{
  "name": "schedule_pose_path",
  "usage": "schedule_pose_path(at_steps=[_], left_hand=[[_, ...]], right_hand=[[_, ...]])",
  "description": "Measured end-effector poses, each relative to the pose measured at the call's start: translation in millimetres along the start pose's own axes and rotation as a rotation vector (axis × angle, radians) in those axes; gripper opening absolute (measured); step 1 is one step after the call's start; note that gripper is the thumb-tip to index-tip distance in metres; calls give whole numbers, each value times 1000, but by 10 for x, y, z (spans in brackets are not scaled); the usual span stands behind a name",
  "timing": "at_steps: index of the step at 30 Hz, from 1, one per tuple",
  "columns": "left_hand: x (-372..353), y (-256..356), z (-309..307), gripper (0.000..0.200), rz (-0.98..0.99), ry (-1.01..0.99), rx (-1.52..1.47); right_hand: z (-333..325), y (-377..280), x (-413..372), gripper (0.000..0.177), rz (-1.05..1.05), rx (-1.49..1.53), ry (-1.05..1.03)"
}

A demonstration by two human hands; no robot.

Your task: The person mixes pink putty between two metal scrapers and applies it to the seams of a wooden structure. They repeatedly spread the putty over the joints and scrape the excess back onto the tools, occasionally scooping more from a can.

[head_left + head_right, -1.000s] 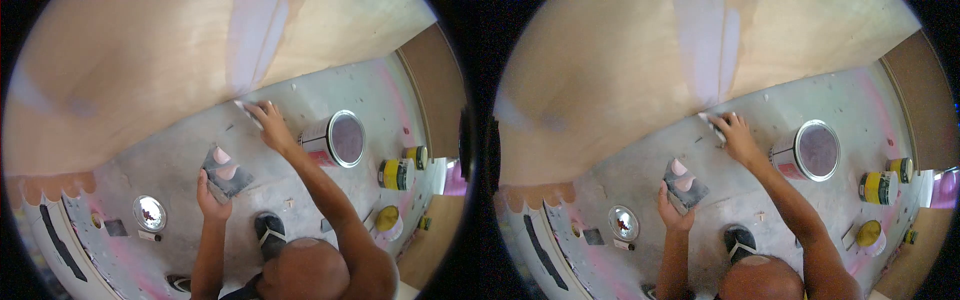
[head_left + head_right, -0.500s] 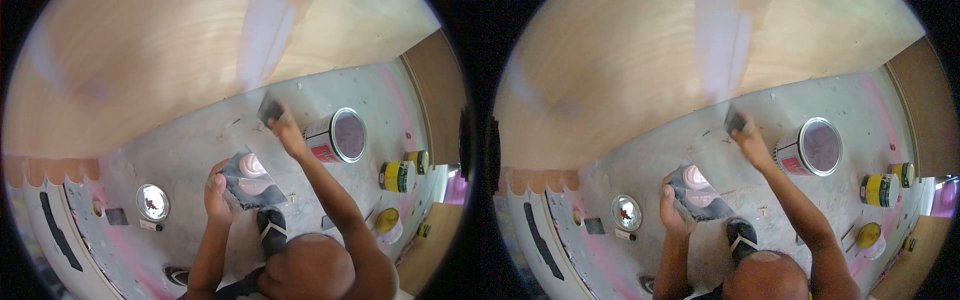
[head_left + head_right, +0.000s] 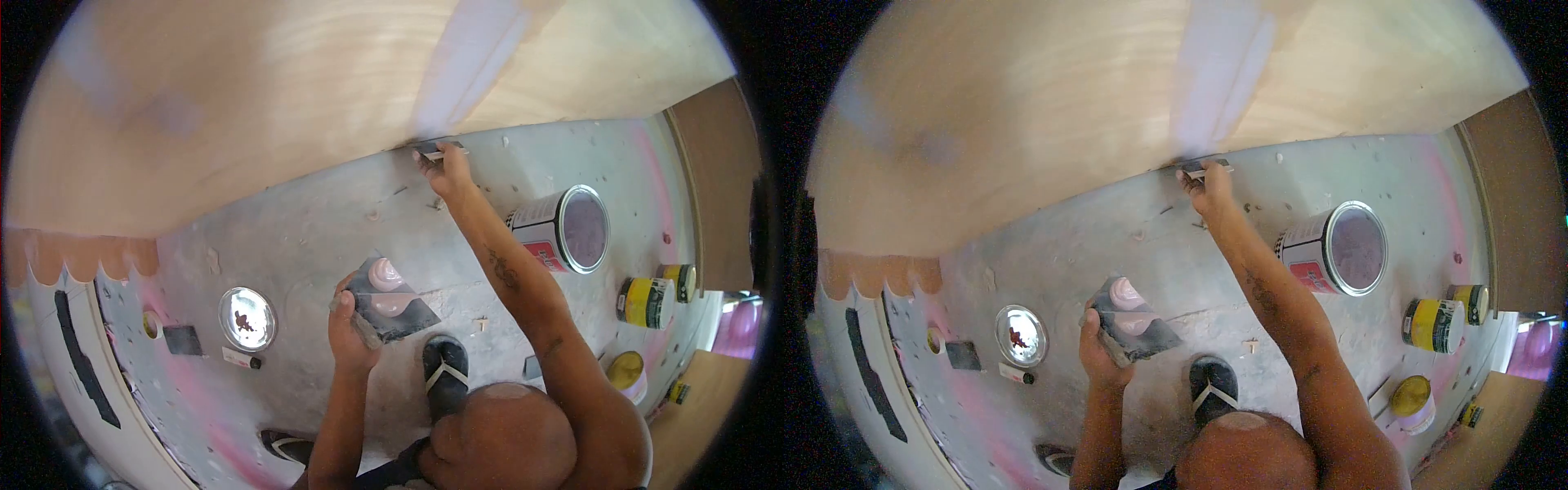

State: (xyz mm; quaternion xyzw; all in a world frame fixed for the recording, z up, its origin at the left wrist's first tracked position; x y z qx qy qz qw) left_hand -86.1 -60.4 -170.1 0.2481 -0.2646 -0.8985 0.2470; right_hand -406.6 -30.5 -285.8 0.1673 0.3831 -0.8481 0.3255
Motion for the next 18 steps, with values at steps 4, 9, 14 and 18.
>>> schedule_pose_path(at_steps=[4, 9, 14, 18], left_hand=[[-25, 65, -133, 52, 16, 24, 38], [-61, 24, -234, 51, -15, 0, -28], [-82, -23, -139, 51, -33, -18, -71], [-99, -18, 21, 48, -25, -107, -84]], right_hand=[[335, -222, -133, 26, -16, -19, -104], [937, -767, -670, 33, -53, 15, -61], [1673, -1343, -1342, 34, -107, 33, -201], [2151, -1799, -1688, 37, -75, 14, -365]])
Point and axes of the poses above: each hand's wrist, its own x-axis towards the middle knuckle, its own z-axis out of the palm, y = z × x, the point moved 9 cm from there along x, towards the middle knuckle, and after that the axes turned 4 degrees about -y, right-handed, at the moved point
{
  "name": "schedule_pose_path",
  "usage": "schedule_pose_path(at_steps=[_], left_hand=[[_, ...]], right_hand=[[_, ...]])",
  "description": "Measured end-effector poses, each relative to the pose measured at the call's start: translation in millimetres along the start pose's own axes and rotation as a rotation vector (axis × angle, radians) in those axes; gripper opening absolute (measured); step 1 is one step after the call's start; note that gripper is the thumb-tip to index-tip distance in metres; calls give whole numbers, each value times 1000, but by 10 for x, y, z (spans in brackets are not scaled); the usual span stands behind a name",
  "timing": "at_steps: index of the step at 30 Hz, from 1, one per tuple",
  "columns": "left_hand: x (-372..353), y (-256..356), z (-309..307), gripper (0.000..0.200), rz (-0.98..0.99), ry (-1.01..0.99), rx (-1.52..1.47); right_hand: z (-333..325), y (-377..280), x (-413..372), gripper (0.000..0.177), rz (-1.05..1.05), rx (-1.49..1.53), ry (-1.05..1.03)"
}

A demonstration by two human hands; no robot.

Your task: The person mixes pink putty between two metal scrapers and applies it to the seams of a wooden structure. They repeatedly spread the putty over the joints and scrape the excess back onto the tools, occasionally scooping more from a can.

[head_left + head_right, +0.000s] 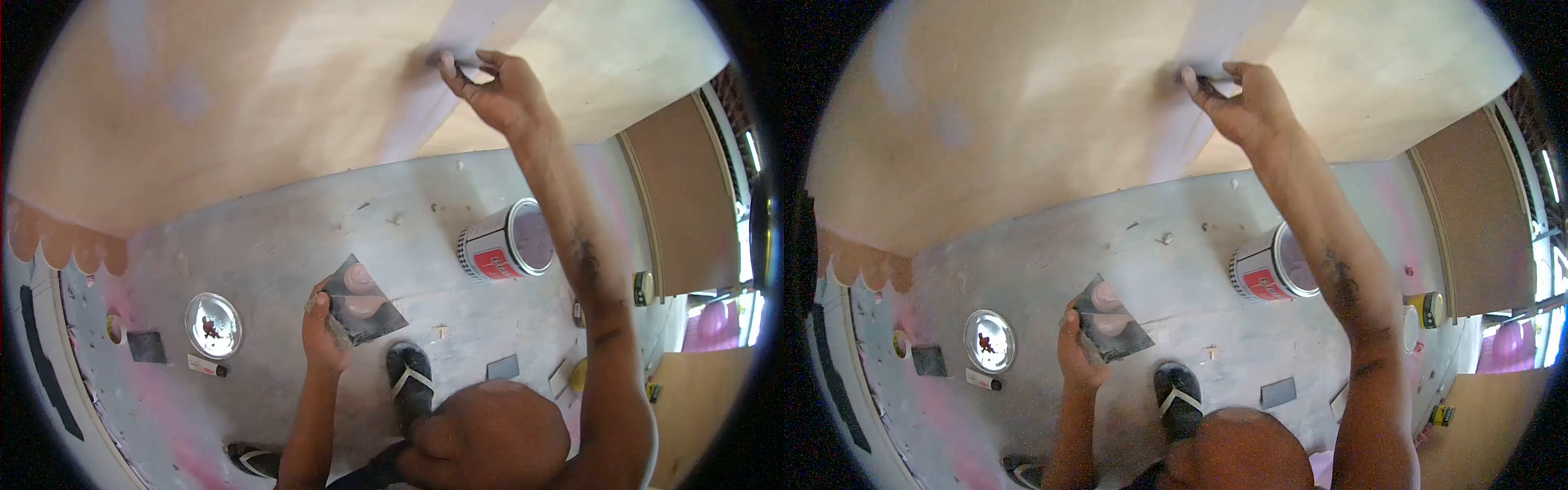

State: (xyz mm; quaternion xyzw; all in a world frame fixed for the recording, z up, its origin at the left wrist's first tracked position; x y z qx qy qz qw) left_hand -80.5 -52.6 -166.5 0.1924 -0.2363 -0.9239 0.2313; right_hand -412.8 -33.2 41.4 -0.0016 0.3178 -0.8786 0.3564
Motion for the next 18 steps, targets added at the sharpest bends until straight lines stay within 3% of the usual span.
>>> schedule_pose_path(at_steps=[1, 4, 6, 8, 10, 12, 14, 16, 17, 18], left_hand=[[-3, -20, 25, 48, -11, -19, 15], [7, 24, 205, 47, 5, -72, 33], [33, 61, 355, 47, 24, -78, 41], [62, 74, 471, 46, 41, -80, 58], [128, 66, 608, 43, -5, -101, 4], [133, 171, 956, 42, -13, -120, -87], [110, 256, 1117, 41, -23, -129, -171], [100, 280, 1362, 40, -118, -311, -614], [103, 292, 1444, 40, -115, -321, -603], [101, 317, 1452, 40, -36, -246, -410]], right_hand=[[148, -115, -81, 39, -64, -53, 44], [497, -342, -88, 41, 16, -67, -122], [535, -435, -126, 35, 15, -53, -31], [664, -596, -97, 38, -97, 13, -223], [526, -529, -461, 34, -146, 28, -241], [605, -717, -1075, 29, -722, -421, -352], [125, -468, -1438, 27, -673, -1847, 37], [228, 28, -2032, 27, -887, -1261, -657], [336, 229, -2093, 36, -692, -1224, -809], [431, 450, -2181, 47, -488, -1177, -949]])
Point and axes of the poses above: each hand's wrist, its own x-axis towards the middle knuckle, its own z-axis out of the palm, y = z × x, the point moved 9 cm from there along x, towards the middle knuckle, and after that the axes turned 4 degrees about -y, right-handed, at the moved point
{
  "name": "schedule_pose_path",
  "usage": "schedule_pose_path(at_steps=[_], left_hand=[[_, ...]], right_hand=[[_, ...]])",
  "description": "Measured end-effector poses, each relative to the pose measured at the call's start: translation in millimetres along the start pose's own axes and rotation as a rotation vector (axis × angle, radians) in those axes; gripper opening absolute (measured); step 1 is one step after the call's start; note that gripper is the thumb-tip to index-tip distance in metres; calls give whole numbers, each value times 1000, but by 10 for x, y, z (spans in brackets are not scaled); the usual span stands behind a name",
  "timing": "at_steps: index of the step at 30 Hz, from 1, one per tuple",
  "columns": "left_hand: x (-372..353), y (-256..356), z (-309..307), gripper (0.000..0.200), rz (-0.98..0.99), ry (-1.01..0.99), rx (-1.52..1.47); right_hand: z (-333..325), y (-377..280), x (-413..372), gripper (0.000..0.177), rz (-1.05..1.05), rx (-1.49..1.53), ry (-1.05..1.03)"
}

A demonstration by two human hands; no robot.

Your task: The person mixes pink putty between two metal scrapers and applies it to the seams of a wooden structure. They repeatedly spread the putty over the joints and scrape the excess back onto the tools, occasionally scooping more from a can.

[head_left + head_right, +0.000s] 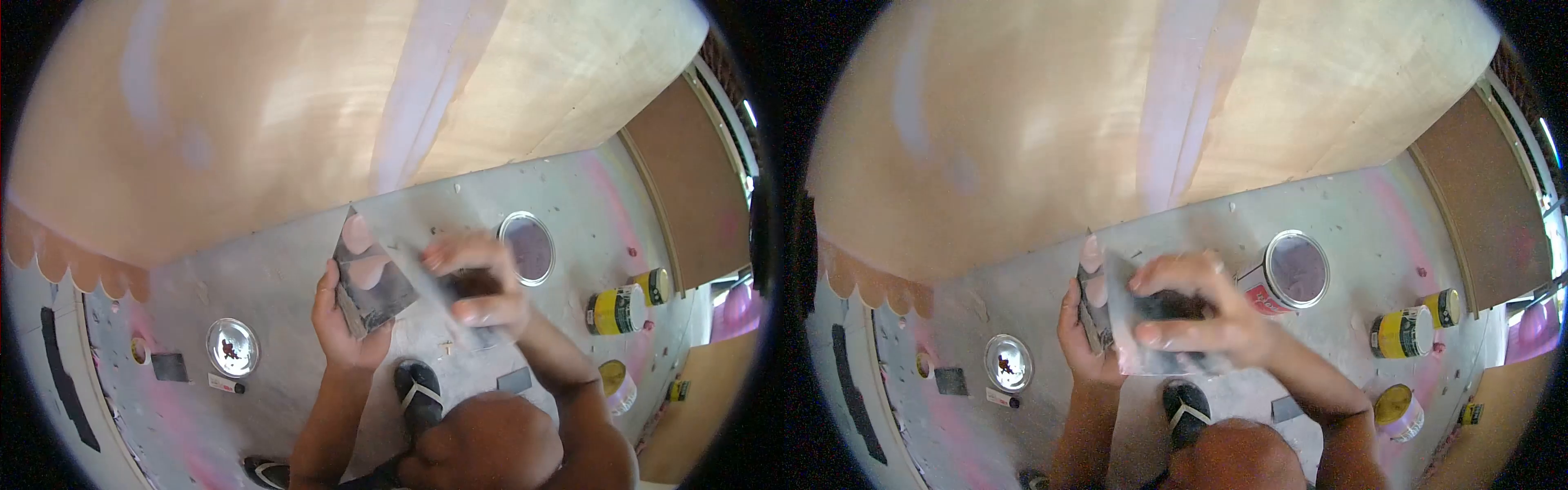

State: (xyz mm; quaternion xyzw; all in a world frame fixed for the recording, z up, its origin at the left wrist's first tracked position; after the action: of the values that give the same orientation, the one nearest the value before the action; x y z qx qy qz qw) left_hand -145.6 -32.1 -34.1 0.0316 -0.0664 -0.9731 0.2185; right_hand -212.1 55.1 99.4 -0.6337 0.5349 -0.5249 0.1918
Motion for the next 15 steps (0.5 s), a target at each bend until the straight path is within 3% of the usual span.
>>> schedule_pose_path(at_steps=[1, 2, 3, 4, 6, 8, 10, 12, 15], left_hand=[[-29, 42, -4, 40, 63, 72, 202], [-25, 33, 18, 40, 56, 74, 217], [-30, 63, 24, 41, 83, 98, 325], [-39, 96, 45, 42, 111, 119, 430], [-111, 121, 124, 48, 118, 52, 531], [-152, 183, 186, 47, 193, -64, 592], [-127, 164, 75, 48, 174, -26, 618], [-63, 122, -103, 47, 133, 54, 559], [-41, 119, -322, 47, 114, 68, 564]], right_hand=[[132, 101, -143, 54, -140, -101, 131], [214, 217, -312, 62, -279, -204, 265], [199, 399, -306, 68, -86, -252, 224], [89, 437, -315, 68, -83, -247, 236], [180, 961, -247, 64, 244, -946, -381], [-336, 991, -91, 62, 203, -976, -103], [-1156, 971, 115, 63, 112, -1025, 422], [-1516, 602, 403, 64, 26, -1326, 611], [-1613, 826, 583, 65, -3, -1481, 659]])
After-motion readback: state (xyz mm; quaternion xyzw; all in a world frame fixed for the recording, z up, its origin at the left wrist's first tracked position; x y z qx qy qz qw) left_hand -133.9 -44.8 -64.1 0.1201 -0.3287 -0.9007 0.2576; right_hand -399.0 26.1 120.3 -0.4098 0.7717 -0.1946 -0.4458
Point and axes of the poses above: each hand's wrist, its own x-axis towards the middle knuckle, its own z-axis out of the palm, y = z × x, the point moved 9 cm from there along x, towards the middle knuckle, and after that the axes turned 4 degrees about -y, right-handed, at the moved point
